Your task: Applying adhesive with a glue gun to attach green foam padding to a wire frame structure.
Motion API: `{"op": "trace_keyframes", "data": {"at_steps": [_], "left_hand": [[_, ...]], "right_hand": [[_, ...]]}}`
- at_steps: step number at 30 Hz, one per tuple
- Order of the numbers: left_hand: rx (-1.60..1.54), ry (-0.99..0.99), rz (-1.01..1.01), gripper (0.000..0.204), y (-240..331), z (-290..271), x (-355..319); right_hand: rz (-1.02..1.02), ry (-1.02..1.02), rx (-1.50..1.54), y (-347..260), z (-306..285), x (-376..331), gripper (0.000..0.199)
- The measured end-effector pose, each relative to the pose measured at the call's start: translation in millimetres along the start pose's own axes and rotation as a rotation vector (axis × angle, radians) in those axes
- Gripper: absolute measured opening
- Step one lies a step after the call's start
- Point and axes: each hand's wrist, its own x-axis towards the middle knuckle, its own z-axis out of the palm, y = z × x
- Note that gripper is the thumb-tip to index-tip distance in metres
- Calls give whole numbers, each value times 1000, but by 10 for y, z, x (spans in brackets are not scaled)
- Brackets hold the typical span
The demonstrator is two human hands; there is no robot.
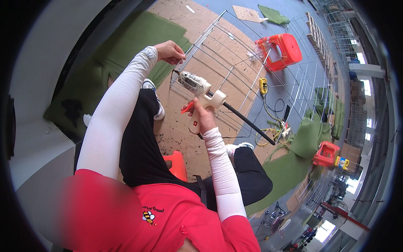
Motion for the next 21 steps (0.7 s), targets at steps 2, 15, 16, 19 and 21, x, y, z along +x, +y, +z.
{"op": "trace_keyframes", "data": {"at_steps": [2,15,16,19,21], "left_hand": [[4,3,-4,16,-3,1,2],[7,11,4,16,0,-2,4],[10,14,4,16,4,-3,3],[6,9,6,16,6,3,-1],[12,11,7,16,0,-1,-5]], "right_hand": [[10,16,-29,-2,8,8,31],[-1,15,-16,-47,21,-15,30],[6,18,-20,-42,13,-11,30],[13,20,-25,-48,9,-11,30],[13,20,-25,-59,17,-17,30]]}}
